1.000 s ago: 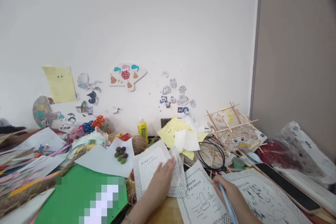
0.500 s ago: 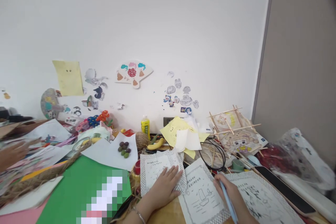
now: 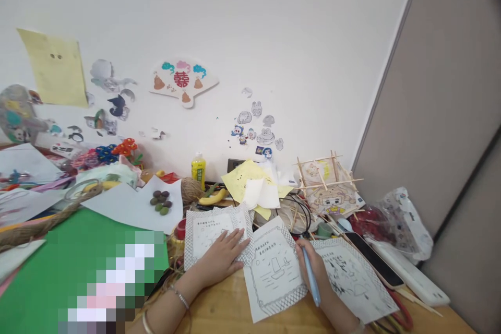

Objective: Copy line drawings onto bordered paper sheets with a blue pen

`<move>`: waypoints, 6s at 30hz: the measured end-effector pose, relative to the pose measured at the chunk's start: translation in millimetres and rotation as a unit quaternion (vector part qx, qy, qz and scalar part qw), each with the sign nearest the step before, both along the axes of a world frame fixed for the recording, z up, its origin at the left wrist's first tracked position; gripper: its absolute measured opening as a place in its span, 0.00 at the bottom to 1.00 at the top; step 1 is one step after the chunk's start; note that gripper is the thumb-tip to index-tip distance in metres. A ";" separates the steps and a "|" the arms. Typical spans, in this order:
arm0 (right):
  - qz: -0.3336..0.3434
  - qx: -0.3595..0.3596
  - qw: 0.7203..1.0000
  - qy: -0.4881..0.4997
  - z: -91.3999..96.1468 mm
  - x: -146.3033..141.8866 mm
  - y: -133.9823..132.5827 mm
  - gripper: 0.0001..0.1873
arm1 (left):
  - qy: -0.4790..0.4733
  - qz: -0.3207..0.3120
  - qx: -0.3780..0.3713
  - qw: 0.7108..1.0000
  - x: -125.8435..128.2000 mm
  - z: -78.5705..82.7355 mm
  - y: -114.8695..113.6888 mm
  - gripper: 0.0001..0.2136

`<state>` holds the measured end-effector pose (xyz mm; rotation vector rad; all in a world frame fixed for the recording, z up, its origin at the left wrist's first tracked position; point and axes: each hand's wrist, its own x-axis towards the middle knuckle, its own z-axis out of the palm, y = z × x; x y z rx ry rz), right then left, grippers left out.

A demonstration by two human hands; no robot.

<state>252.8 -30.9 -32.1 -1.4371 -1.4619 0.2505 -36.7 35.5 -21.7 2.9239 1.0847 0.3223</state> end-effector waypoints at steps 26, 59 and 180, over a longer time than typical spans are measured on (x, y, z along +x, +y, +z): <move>0.251 -0.043 0.883 0.394 38.9 -13.1 -16.2 0.18 | -0.305 0.010 -0.200 0.931 32.7 10.5 -21.9 0.28; 0.194 -0.065 0.970 0.130 27.2 -26.6 -24.2 0.18 | -0.196 -0.025 -0.045 0.979 27.7 29.5 -27.4 0.15; 0.260 -0.164 0.949 0.065 -10.5 -13.1 -37.0 0.21 | 0.011 -0.143 -0.009 0.990 65.2 6.3 -76.1 0.29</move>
